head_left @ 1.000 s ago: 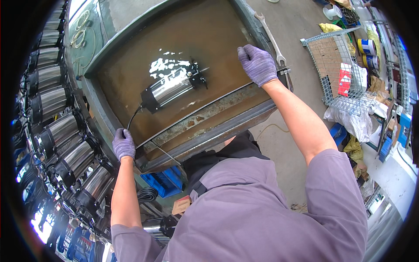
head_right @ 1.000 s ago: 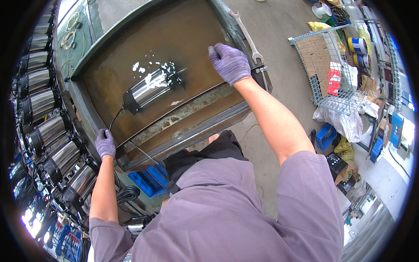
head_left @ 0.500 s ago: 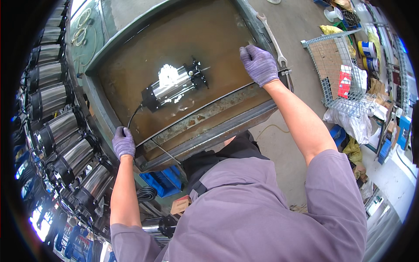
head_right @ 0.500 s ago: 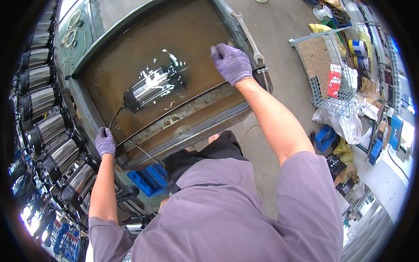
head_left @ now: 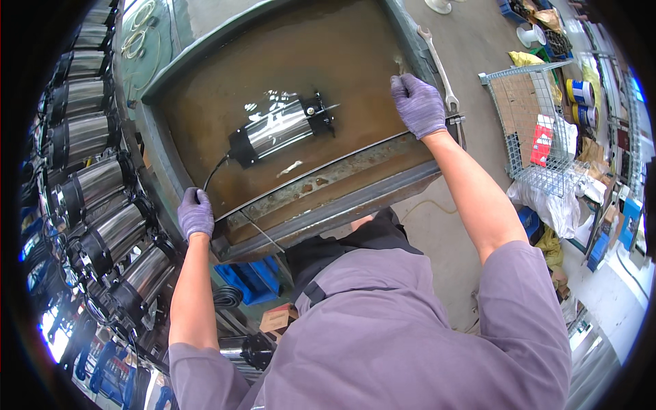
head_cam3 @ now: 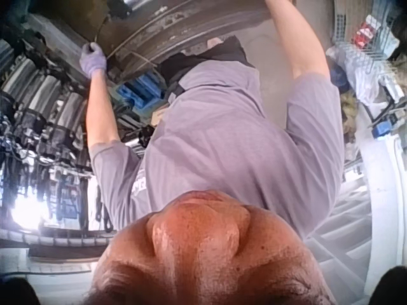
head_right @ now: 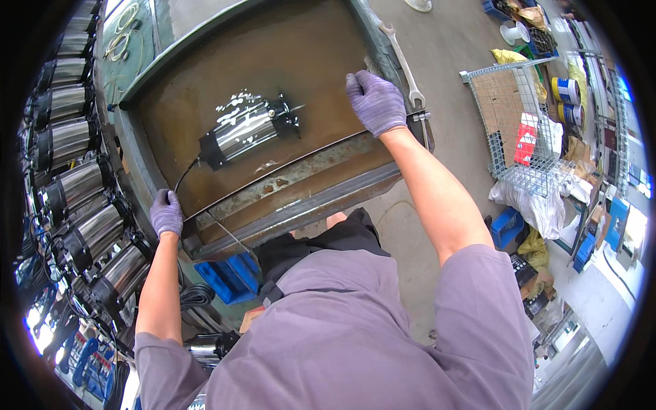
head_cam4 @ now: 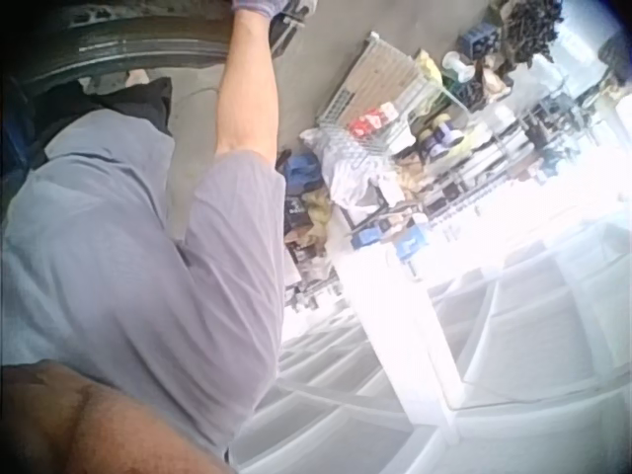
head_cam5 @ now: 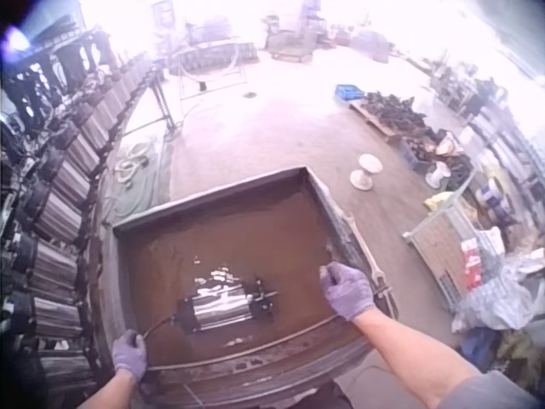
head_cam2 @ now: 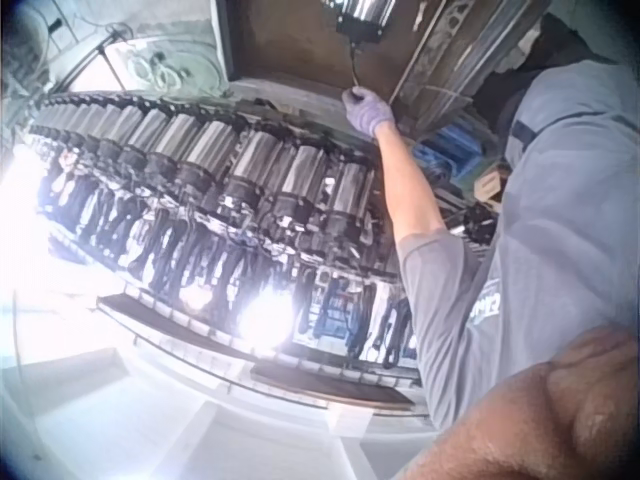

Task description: Testing industrial submersible pumps for leaks by submerging them in a water tank.

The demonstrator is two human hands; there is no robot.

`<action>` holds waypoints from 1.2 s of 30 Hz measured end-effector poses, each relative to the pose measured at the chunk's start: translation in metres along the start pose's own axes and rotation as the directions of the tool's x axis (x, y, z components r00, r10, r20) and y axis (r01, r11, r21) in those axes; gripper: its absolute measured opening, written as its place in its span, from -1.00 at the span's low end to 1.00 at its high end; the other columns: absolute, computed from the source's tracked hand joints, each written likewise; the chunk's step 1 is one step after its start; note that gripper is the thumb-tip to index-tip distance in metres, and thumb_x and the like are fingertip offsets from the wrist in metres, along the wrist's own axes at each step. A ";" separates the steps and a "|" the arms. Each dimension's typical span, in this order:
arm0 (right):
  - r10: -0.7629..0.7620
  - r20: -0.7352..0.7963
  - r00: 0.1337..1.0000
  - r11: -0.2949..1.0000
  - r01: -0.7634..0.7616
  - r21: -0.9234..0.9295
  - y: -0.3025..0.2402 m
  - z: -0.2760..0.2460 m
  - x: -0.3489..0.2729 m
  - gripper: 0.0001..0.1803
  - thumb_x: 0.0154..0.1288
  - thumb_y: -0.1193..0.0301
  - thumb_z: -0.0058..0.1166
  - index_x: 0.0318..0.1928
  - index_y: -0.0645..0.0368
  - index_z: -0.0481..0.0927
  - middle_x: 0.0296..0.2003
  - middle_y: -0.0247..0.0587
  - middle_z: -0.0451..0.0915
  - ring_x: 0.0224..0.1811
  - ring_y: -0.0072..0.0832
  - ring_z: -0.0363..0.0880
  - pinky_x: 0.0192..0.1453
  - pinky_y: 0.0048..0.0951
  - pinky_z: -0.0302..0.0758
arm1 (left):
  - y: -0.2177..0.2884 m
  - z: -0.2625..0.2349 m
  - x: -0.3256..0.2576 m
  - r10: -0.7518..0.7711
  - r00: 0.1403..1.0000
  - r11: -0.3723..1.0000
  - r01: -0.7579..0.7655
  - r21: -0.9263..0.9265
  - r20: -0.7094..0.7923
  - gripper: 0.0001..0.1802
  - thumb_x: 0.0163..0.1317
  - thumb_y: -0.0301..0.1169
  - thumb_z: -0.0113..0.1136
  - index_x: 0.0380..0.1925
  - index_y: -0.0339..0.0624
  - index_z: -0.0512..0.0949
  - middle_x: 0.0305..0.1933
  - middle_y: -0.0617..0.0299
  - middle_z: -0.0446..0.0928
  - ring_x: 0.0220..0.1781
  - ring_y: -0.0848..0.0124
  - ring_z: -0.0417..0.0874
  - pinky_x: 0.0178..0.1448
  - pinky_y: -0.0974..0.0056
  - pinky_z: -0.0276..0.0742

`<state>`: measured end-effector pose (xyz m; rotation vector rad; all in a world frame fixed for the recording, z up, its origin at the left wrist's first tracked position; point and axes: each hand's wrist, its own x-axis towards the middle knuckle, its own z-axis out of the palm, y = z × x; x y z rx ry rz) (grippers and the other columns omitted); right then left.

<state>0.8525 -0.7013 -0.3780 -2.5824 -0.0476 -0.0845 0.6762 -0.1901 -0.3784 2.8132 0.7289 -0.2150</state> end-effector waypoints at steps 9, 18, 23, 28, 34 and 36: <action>0.057 -0.001 0.998 0.998 -0.057 -0.030 -0.001 0.002 0.000 -0.60 0.54 0.03 0.05 -0.25 0.10 0.63 -0.32 0.15 0.65 -0.17 0.25 0.60 -0.12 0.14 0.53 | 0.008 -0.006 -0.001 -0.014 1.000 1.000 0.014 0.021 -0.001 -0.73 0.44 -0.14 0.12 -0.16 -0.04 0.65 -0.21 -0.15 0.71 -0.08 -0.23 0.69 0.00 -0.18 0.57; 0.036 -0.022 0.999 0.996 -0.038 -0.081 -0.007 0.005 0.001 -0.58 0.55 0.04 0.05 -0.26 0.16 0.63 -0.38 0.19 0.63 -0.23 0.25 0.60 -0.16 0.11 0.50 | 0.010 -0.015 -0.002 -0.101 0.993 0.995 0.101 0.012 0.060 -0.68 0.45 -0.08 0.05 -0.09 -0.01 0.64 -0.15 -0.14 0.72 -0.02 -0.21 0.70 0.07 -0.20 0.58; 0.039 -0.032 0.999 0.989 -0.043 -0.139 -0.004 0.007 0.000 -0.57 0.54 0.04 0.06 -0.26 0.18 0.62 -0.37 0.22 0.62 -0.22 0.28 0.58 -0.15 0.12 0.49 | 0.013 -0.018 -0.001 -0.106 0.991 0.994 0.105 0.016 0.081 -0.66 0.46 -0.06 0.02 -0.11 -0.02 0.63 -0.13 -0.12 0.72 -0.02 -0.21 0.70 0.08 -0.21 0.59; 0.047 0.002 0.999 0.969 -0.045 -0.242 -0.008 0.007 -0.001 -0.56 0.56 0.02 0.01 -0.23 0.15 0.63 -0.33 0.23 0.64 -0.16 0.30 0.59 -0.09 0.17 0.50 | 0.015 -0.024 -0.004 -0.104 0.988 0.994 0.101 0.028 0.118 -0.65 0.47 -0.06 -0.01 -0.12 -0.04 0.63 -0.14 -0.13 0.73 -0.02 -0.19 0.73 0.08 -0.21 0.61; 0.047 0.038 0.998 0.952 -0.033 -0.305 -0.010 0.008 0.000 -0.57 0.56 0.01 -0.01 -0.20 0.12 0.63 -0.28 0.21 0.67 -0.12 0.29 0.60 -0.05 0.18 0.50 | 0.011 -0.024 -0.002 -0.089 0.985 0.996 0.091 -0.009 0.145 -0.65 0.47 -0.07 0.00 -0.12 -0.06 0.62 -0.16 -0.14 0.73 -0.04 -0.16 0.74 0.09 -0.20 0.61; 0.043 0.047 0.998 0.948 -0.026 -0.317 -0.014 0.009 0.000 -0.57 0.56 0.01 -0.01 -0.20 0.11 0.63 -0.27 0.21 0.67 -0.12 0.29 0.60 -0.04 0.18 0.50 | 0.010 -0.025 -0.002 -0.093 0.984 0.995 0.095 -0.007 0.152 -0.65 0.47 -0.08 0.00 -0.12 -0.07 0.62 -0.14 -0.11 0.73 -0.03 -0.14 0.74 0.09 -0.19 0.62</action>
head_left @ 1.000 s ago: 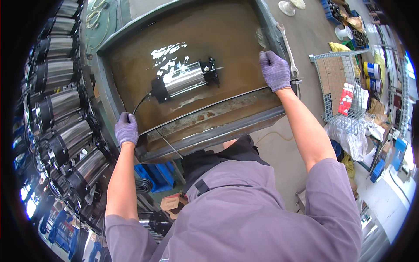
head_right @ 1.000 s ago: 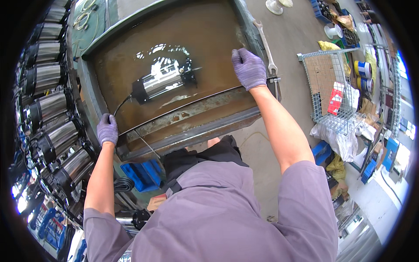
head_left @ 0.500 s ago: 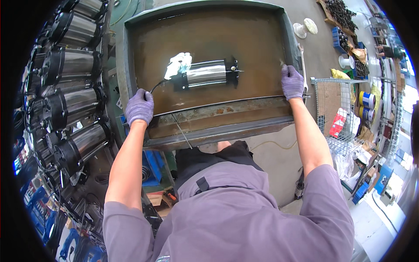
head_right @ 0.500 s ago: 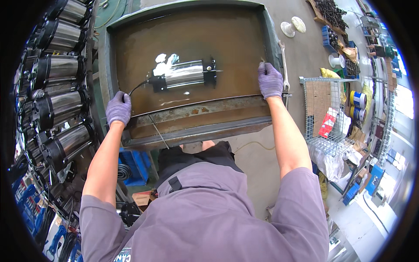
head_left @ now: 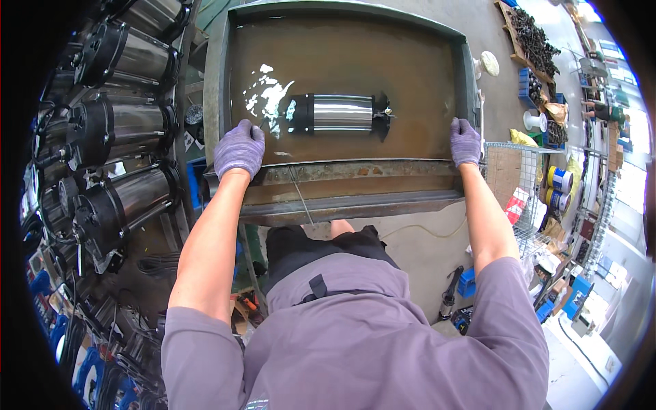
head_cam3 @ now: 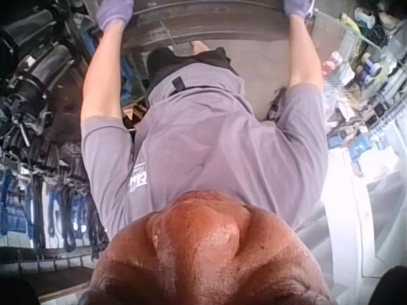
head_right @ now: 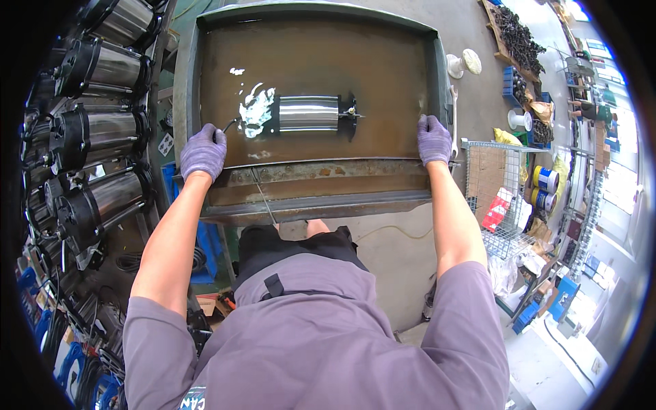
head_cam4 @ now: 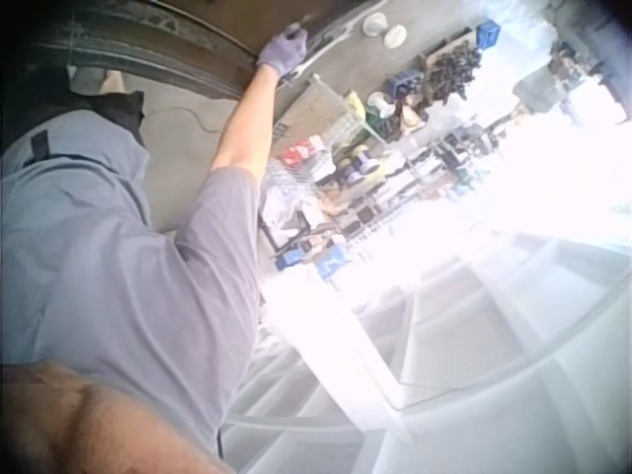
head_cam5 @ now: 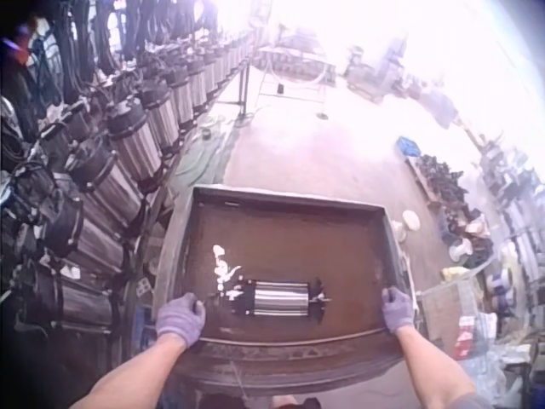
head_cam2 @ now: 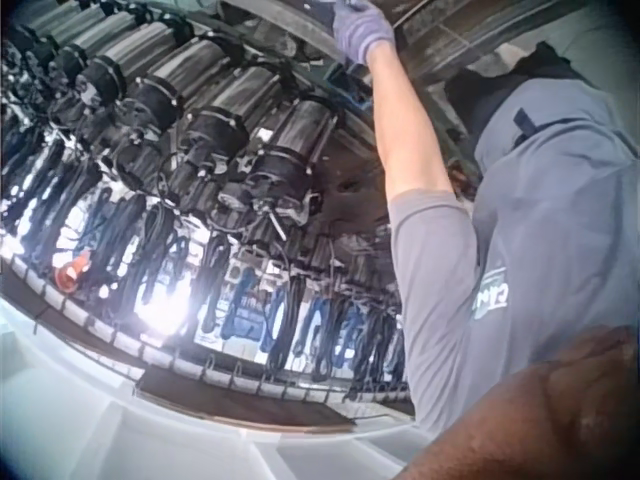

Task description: Testing industrial submersible pumps for leaks by submerging them in a water tank.

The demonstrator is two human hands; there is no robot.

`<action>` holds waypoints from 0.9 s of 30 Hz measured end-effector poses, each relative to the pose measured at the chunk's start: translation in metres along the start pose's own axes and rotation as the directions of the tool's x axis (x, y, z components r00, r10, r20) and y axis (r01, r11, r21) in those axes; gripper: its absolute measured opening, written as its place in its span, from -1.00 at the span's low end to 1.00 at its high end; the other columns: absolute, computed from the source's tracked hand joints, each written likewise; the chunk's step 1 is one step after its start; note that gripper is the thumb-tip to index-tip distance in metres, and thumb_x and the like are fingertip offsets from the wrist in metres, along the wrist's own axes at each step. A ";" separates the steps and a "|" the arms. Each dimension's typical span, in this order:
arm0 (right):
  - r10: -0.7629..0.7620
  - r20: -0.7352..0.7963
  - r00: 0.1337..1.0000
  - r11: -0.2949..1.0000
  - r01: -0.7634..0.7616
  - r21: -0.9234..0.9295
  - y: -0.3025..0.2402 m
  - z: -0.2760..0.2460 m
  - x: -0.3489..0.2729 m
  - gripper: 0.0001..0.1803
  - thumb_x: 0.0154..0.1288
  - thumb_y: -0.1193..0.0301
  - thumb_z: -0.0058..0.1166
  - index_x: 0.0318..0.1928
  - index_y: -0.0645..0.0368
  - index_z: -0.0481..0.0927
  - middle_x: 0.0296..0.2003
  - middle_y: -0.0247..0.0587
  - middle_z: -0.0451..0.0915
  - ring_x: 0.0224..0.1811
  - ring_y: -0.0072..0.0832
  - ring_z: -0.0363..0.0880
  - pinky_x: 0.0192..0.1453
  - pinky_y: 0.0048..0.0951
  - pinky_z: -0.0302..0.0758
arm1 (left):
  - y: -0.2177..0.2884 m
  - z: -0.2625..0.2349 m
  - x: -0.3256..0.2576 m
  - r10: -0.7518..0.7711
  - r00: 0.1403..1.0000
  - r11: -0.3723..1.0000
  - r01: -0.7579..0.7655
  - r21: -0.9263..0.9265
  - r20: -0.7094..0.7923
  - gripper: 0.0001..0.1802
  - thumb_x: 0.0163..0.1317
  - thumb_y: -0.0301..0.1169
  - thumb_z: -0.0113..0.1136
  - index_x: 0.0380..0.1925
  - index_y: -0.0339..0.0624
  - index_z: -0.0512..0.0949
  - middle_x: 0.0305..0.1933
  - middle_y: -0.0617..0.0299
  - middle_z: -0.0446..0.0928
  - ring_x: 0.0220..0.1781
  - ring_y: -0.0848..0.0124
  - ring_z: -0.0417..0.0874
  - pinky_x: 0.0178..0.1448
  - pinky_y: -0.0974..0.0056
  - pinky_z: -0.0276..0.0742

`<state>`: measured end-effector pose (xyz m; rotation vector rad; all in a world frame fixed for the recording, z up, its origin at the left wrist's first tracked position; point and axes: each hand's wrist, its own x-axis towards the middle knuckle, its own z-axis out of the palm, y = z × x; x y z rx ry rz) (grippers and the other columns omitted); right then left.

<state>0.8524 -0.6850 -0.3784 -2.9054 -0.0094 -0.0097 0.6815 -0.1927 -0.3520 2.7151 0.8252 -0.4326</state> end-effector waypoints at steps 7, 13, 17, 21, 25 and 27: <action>0.017 0.003 1.000 0.999 -0.017 -0.052 -0.001 -0.002 0.001 -0.55 0.57 -0.03 -0.05 -0.17 0.08 0.65 -0.27 0.18 0.68 -0.14 0.28 0.61 -0.04 0.17 0.51 | 0.000 -0.001 0.001 0.041 0.999 0.999 -0.040 -0.025 0.001 -0.65 0.46 -0.10 0.00 -0.10 -0.08 0.63 -0.09 -0.05 0.74 -0.01 -0.09 0.74 0.11 -0.17 0.62; 0.126 -0.323 0.938 0.986 -0.083 0.143 0.014 -0.020 -0.016 -0.57 0.55 0.07 0.04 -0.03 0.21 0.66 -0.14 0.18 0.69 -0.06 0.12 0.66 0.08 0.01 0.53 | -0.008 0.008 0.003 0.030 0.999 0.997 -0.032 -0.071 -0.030 -0.67 0.47 -0.07 0.01 -0.16 -0.04 0.60 -0.14 -0.13 0.72 -0.04 -0.20 0.71 0.07 -0.23 0.59; 0.433 -0.247 0.867 0.901 -0.408 0.148 0.084 -0.039 -0.077 -0.51 0.51 0.07 0.09 -0.07 0.35 0.55 -0.15 0.15 0.63 0.04 -0.06 0.61 0.19 -0.06 0.48 | -0.013 0.001 -0.001 0.010 1.000 0.999 -0.012 -0.053 -0.029 -0.67 0.47 -0.07 0.00 -0.15 -0.04 0.60 -0.14 -0.12 0.72 -0.04 -0.18 0.71 0.07 -0.21 0.59; 0.730 0.246 0.637 0.547 -0.761 0.349 0.158 -0.017 -0.159 -0.31 0.51 -0.22 0.01 0.08 0.23 0.37 -0.45 -0.10 0.55 -0.62 -0.29 0.50 -0.46 -0.11 0.53 | -0.001 0.009 0.005 0.056 0.998 0.997 -0.056 -0.048 -0.014 -0.67 0.47 -0.07 0.00 -0.14 -0.04 0.60 -0.13 -0.10 0.72 -0.04 -0.16 0.72 0.06 -0.20 0.60; 0.601 0.577 0.553 0.390 -0.833 0.392 0.093 -0.043 -0.140 -0.36 0.48 -0.22 0.08 0.04 0.15 0.40 -0.54 -0.22 0.50 -0.74 -0.47 0.33 -0.65 -0.32 0.33 | -0.012 0.003 0.001 0.019 1.000 1.000 -0.019 -0.016 0.005 -0.67 0.47 -0.07 0.00 -0.14 -0.04 0.60 -0.12 -0.10 0.72 -0.03 -0.17 0.71 0.06 -0.21 0.61; 0.543 0.645 0.538 0.265 -0.838 0.477 0.101 -0.059 -0.116 -0.44 0.51 -0.16 0.09 -0.01 0.12 0.45 -0.53 -0.24 0.50 -0.72 -0.49 0.34 -0.64 -0.36 0.32 | -0.007 0.004 0.003 0.039 0.999 0.999 -0.039 -0.029 -0.021 -0.67 0.47 -0.07 0.00 -0.13 -0.03 0.60 -0.12 -0.10 0.72 -0.03 -0.18 0.71 0.07 -0.21 0.60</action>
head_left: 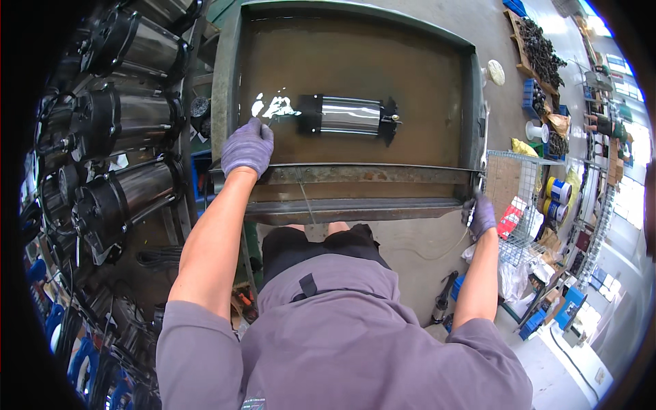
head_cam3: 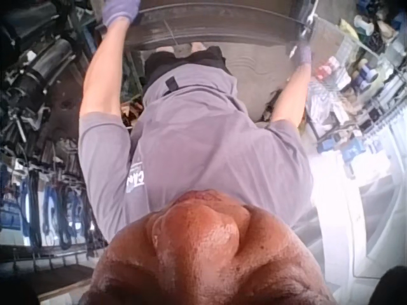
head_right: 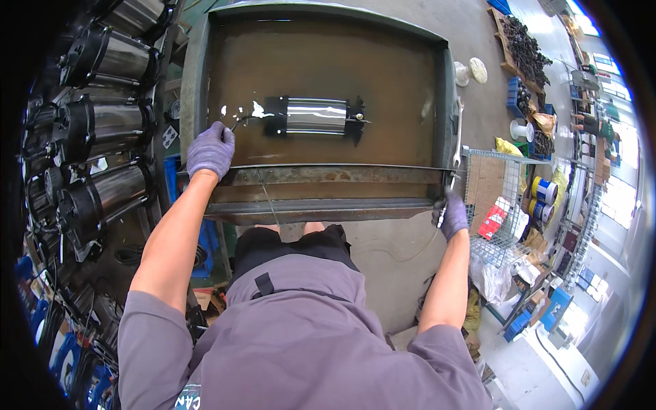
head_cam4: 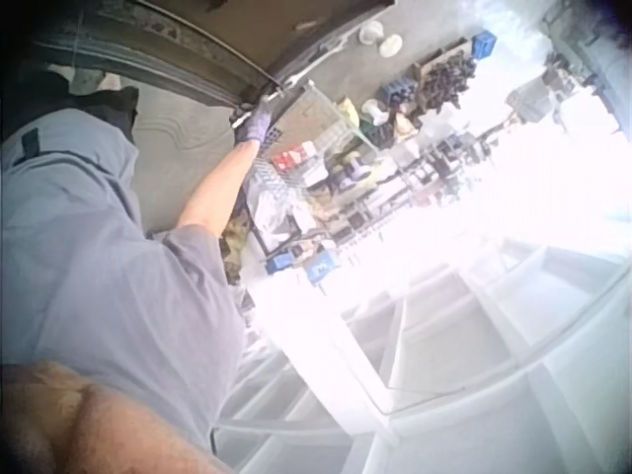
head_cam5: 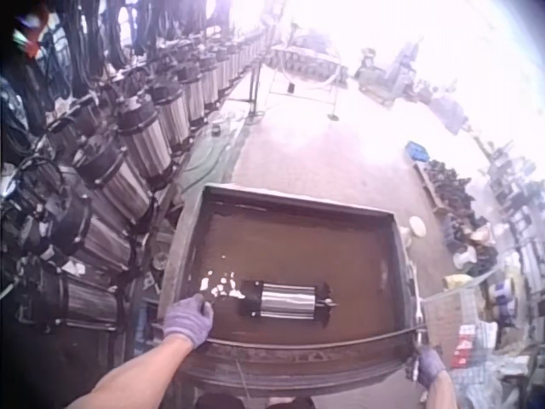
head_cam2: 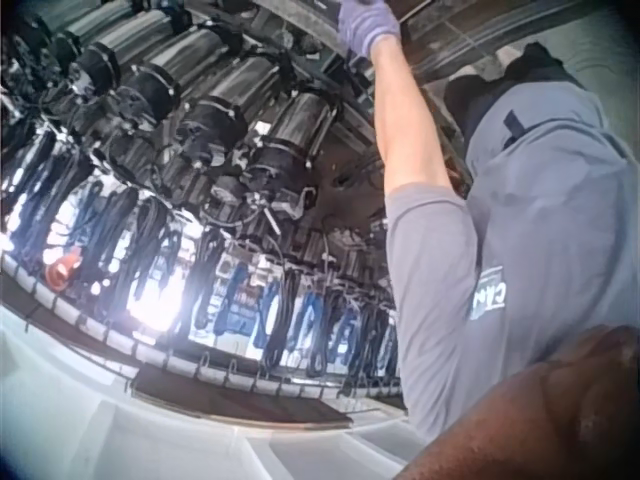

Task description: Testing industrial submersible pumps for leaks by submerging them in a water tank.

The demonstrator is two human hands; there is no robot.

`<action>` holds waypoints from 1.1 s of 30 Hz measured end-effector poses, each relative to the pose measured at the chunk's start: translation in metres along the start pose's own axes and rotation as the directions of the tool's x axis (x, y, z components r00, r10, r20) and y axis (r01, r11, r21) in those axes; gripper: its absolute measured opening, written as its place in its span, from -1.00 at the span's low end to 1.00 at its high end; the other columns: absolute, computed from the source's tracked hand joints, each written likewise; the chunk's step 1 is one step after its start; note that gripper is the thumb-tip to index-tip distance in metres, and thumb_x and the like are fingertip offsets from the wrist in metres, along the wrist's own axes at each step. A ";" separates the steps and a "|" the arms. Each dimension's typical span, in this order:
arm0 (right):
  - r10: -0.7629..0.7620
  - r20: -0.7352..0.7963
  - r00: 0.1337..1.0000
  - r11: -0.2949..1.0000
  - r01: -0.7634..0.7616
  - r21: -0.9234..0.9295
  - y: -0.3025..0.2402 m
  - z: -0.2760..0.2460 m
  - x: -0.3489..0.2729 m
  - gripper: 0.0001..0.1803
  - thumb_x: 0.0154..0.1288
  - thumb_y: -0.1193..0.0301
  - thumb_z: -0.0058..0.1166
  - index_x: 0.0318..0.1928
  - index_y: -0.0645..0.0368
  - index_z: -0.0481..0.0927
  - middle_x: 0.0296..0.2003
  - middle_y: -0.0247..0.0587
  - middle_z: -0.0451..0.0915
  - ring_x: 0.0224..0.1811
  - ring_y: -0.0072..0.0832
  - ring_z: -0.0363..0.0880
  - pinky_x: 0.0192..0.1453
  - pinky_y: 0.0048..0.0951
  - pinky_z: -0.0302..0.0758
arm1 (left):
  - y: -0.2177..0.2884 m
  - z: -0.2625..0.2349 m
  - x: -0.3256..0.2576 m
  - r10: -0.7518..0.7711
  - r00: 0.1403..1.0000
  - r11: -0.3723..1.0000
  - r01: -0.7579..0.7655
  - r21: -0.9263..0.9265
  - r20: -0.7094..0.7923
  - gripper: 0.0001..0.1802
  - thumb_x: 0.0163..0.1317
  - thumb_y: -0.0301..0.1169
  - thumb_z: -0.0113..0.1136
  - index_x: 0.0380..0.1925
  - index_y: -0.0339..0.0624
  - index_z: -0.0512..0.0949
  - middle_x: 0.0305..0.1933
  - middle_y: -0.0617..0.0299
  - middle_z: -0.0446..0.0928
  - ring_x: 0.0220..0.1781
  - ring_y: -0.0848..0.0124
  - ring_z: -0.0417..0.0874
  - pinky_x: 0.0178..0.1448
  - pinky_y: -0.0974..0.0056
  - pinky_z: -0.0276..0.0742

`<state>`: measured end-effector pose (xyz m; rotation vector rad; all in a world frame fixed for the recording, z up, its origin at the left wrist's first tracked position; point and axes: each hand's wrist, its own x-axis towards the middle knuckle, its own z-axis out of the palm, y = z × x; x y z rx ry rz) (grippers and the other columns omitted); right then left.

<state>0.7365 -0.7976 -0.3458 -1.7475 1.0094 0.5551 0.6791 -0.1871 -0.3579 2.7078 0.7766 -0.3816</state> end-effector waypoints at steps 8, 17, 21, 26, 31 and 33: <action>-0.267 -0.180 0.947 0.954 0.286 0.088 -0.072 0.030 -0.049 -0.52 0.56 -0.10 0.06 0.10 0.03 0.46 -0.55 -0.41 0.45 -0.78 -0.66 0.22 -0.74 -0.53 0.12 | 0.008 -0.003 0.001 -0.031 0.999 1.000 0.031 0.007 0.008 -0.68 0.48 -0.07 0.01 -0.11 -0.03 0.60 -0.12 -0.15 0.72 0.00 -0.21 0.70 0.09 -0.23 0.59; -0.694 0.330 0.640 0.552 0.767 -0.327 -0.156 0.092 -0.081 -0.67 0.51 0.15 0.20 -0.04 0.16 0.54 -0.55 -0.40 0.44 -0.57 -0.67 0.36 -0.52 -0.50 0.34 | 0.007 -0.002 -0.004 -0.061 0.998 0.998 0.061 0.018 0.005 -0.69 0.48 -0.07 0.04 -0.13 -0.02 0.61 -0.13 -0.16 0.71 -0.01 -0.24 0.68 0.08 -0.23 0.57; -0.404 0.554 0.728 0.349 0.682 -0.643 -0.174 0.162 -0.075 -0.56 0.36 0.19 0.25 0.03 0.27 0.49 -0.15 0.16 0.66 -0.05 -0.02 0.66 0.11 -0.14 0.56 | 0.009 0.001 -0.001 -0.056 0.998 0.998 0.056 0.014 0.013 -0.69 0.48 -0.08 0.04 -0.13 -0.02 0.61 -0.15 -0.15 0.71 -0.01 -0.24 0.68 0.07 -0.23 0.57; -0.349 0.604 0.717 0.163 0.681 -0.714 -0.162 0.228 -0.034 -0.59 0.37 0.29 0.21 0.11 0.27 0.52 -0.06 0.31 0.69 0.07 0.21 0.67 0.17 -0.03 0.60 | 0.005 0.003 0.000 -0.038 0.999 0.999 0.038 0.010 -0.023 -0.69 0.48 -0.07 0.04 -0.15 -0.02 0.60 -0.16 -0.16 0.70 -0.03 -0.24 0.67 0.05 -0.24 0.56; -0.437 0.678 0.591 -0.078 0.726 -0.683 -0.151 0.258 -0.018 -0.73 0.37 0.35 0.21 -0.03 0.23 0.55 -0.23 0.21 0.71 -0.10 0.21 0.68 0.03 0.02 0.61 | 0.006 0.001 -0.001 -0.051 0.999 0.999 0.051 0.006 -0.007 -0.70 0.48 -0.08 0.05 -0.15 -0.02 0.60 -0.16 -0.16 0.70 -0.03 -0.25 0.67 0.05 -0.24 0.56; -0.415 0.696 0.586 -0.078 0.740 -0.668 -0.156 0.265 -0.020 -0.72 0.38 0.34 0.20 -0.01 0.23 0.56 -0.17 0.22 0.71 -0.03 0.19 0.68 0.10 0.04 0.61 | 0.006 0.000 0.000 -0.060 0.998 0.998 0.060 0.009 -0.001 -0.70 0.47 -0.08 0.05 -0.15 -0.02 0.60 -0.16 -0.16 0.70 -0.03 -0.25 0.67 0.05 -0.24 0.56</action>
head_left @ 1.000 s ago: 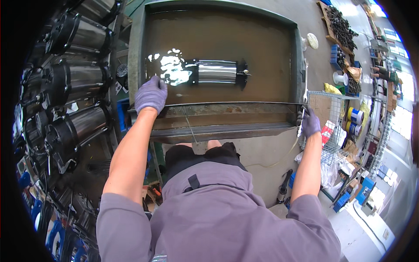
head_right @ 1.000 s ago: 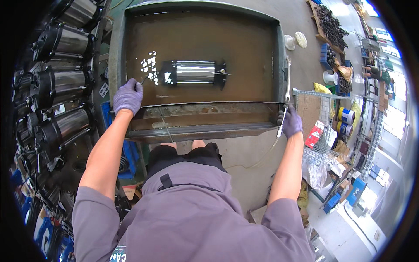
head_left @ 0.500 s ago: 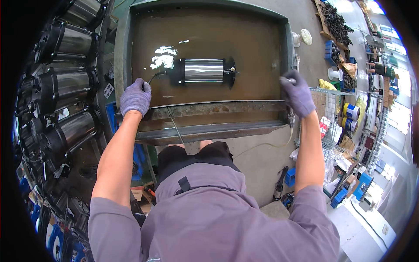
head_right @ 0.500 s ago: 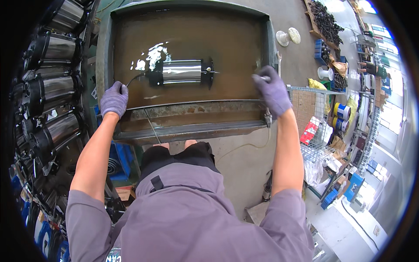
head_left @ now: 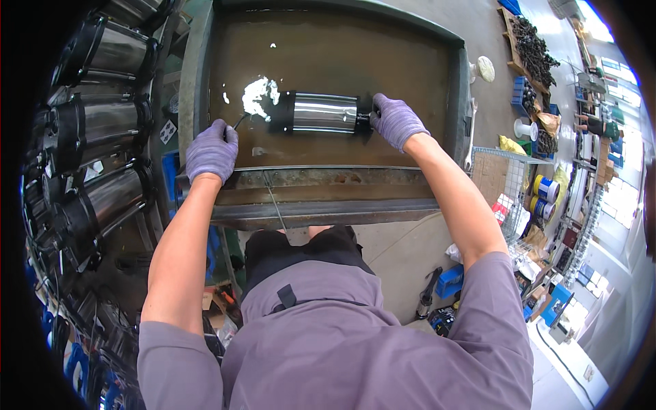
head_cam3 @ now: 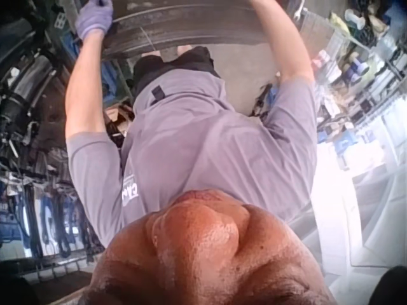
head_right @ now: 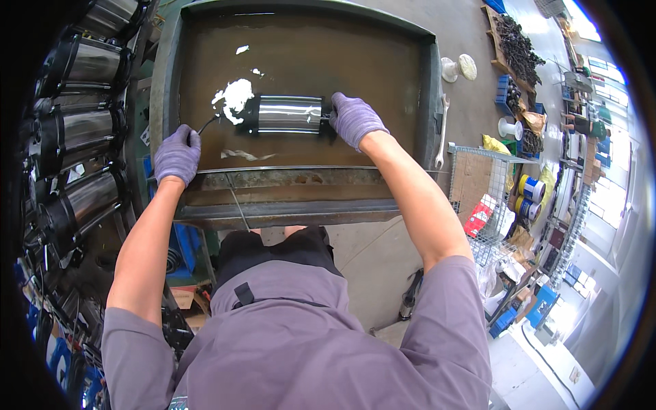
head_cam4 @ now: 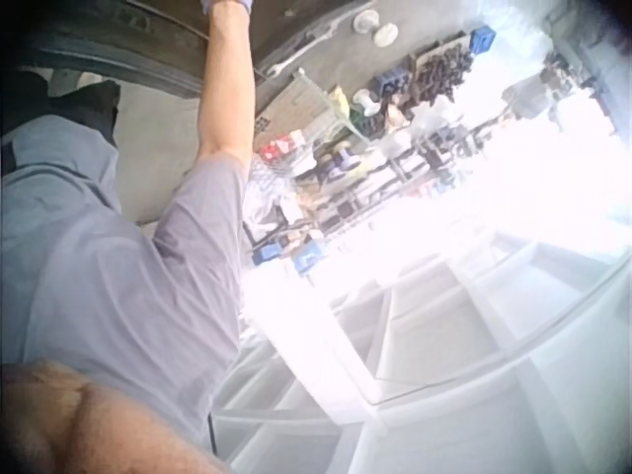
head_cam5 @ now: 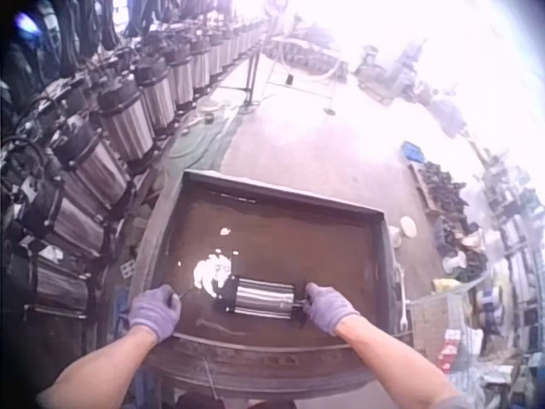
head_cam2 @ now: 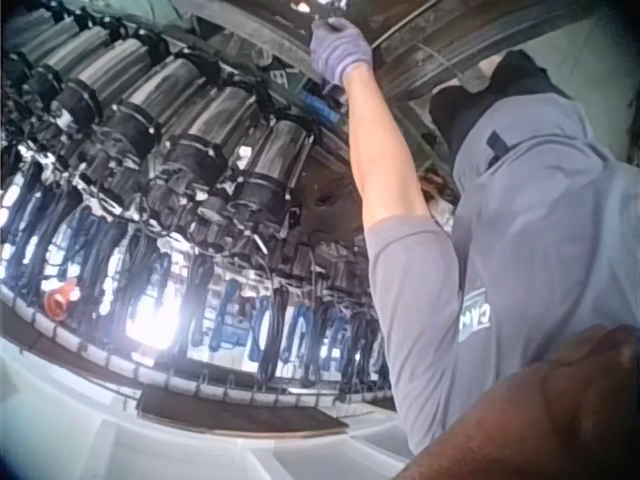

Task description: Testing industrial submersible pumps for leaks by submerging them in a water tank.

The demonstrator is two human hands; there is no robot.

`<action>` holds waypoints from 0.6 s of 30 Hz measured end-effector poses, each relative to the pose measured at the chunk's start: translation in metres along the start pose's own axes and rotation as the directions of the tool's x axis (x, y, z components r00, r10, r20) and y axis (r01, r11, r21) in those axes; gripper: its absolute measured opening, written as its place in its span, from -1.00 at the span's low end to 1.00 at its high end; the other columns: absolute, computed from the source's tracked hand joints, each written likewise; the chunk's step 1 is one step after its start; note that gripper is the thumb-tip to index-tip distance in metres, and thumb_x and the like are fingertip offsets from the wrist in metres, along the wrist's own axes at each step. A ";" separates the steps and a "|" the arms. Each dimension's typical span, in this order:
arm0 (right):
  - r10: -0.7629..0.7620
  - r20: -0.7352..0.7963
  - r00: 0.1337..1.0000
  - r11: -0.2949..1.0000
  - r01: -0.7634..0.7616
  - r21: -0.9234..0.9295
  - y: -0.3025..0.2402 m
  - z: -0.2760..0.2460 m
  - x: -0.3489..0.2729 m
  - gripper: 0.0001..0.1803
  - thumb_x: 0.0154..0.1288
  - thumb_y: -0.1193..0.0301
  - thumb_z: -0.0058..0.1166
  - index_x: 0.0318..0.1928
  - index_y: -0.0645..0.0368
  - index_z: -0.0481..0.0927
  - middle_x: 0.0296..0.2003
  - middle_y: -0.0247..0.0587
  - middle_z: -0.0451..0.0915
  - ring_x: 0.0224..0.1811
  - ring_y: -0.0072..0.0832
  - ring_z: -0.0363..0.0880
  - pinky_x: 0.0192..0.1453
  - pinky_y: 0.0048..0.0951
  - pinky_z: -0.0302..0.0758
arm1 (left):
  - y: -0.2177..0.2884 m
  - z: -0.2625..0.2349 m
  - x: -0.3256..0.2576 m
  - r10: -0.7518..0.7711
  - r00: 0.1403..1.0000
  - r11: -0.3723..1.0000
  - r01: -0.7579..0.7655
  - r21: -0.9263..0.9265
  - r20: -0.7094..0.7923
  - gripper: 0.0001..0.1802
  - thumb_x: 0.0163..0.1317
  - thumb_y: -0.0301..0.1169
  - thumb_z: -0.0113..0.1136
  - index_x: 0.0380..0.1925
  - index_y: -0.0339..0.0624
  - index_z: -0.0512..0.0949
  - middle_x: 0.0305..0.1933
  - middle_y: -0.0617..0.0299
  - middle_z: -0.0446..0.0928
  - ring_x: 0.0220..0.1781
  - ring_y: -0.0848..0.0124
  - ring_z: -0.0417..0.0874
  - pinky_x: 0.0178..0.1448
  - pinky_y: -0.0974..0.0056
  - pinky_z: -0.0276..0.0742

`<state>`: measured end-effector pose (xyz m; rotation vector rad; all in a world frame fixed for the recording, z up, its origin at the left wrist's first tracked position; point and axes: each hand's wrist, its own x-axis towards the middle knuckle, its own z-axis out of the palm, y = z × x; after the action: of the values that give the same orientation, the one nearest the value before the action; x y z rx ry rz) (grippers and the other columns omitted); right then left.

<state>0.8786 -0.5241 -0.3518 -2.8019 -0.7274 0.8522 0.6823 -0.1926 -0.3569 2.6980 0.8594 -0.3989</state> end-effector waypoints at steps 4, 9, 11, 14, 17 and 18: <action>-0.050 -0.001 0.999 0.999 0.050 -0.005 -0.001 0.011 0.001 -0.72 0.40 0.35 0.18 0.02 0.22 0.56 -0.11 0.22 0.71 0.03 0.17 0.67 0.15 0.07 0.60 | 0.001 0.001 -0.001 0.010 1.000 1.000 -0.010 -0.012 -0.002 -0.70 0.48 -0.08 0.05 -0.16 -0.02 0.60 -0.17 -0.17 0.70 -0.04 -0.25 0.68 0.05 -0.24 0.56; -0.106 -0.038 0.994 0.994 0.105 -0.022 0.009 0.017 0.004 -0.74 0.40 0.36 0.17 -0.01 0.21 0.53 -0.16 0.21 0.69 -0.02 0.19 0.65 0.08 0.10 0.59 | 0.002 0.000 0.001 0.004 1.000 1.000 -0.004 -0.004 0.019 -0.70 0.48 -0.07 0.05 -0.16 -0.01 0.59 -0.17 -0.17 0.70 -0.04 -0.24 0.68 0.05 -0.24 0.56; -0.116 -0.020 0.993 0.993 0.115 -0.027 0.010 0.018 0.003 -0.72 0.41 0.34 0.16 0.03 0.21 0.55 -0.13 0.21 0.70 0.00 0.17 0.67 0.13 0.09 0.60 | 0.002 0.000 0.002 -0.001 1.000 1.000 0.001 -0.003 0.020 -0.70 0.48 -0.07 0.05 -0.16 -0.01 0.59 -0.17 -0.16 0.70 -0.04 -0.24 0.68 0.05 -0.24 0.56; -0.143 -0.082 0.986 0.990 0.144 0.011 0.013 0.025 0.002 -0.77 0.40 0.37 0.18 -0.05 0.20 0.50 -0.15 0.19 0.67 -0.03 0.21 0.63 0.04 0.11 0.57 | 0.004 -0.003 0.000 0.007 1.000 1.000 -0.008 0.027 0.014 -0.68 0.47 -0.07 0.03 -0.16 -0.05 0.59 -0.18 -0.12 0.72 -0.05 -0.18 0.71 0.05 -0.21 0.59; -0.140 -0.086 0.986 0.990 0.141 0.004 0.016 0.028 0.003 -0.77 0.41 0.36 0.17 -0.05 0.19 0.50 -0.13 0.20 0.66 -0.02 0.21 0.63 0.04 0.12 0.58 | 0.005 -0.004 0.001 -0.002 1.000 1.000 0.001 0.029 0.026 -0.68 0.47 -0.07 0.03 -0.16 -0.04 0.59 -0.18 -0.12 0.72 -0.05 -0.18 0.71 0.05 -0.20 0.59; -0.133 -0.081 0.988 0.991 0.134 0.011 0.016 0.028 0.003 -0.78 0.42 0.35 0.17 -0.05 0.19 0.50 -0.13 0.19 0.67 -0.02 0.22 0.63 0.05 0.13 0.58 | 0.005 -0.004 0.001 -0.003 1.000 0.999 0.003 0.032 0.026 -0.68 0.47 -0.07 0.03 -0.16 -0.04 0.59 -0.18 -0.12 0.72 -0.05 -0.18 0.71 0.05 -0.20 0.59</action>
<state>0.8717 -0.5373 -0.3809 -2.7183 -0.8796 0.7156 0.6865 -0.1947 -0.3522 2.7152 0.8571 -0.4509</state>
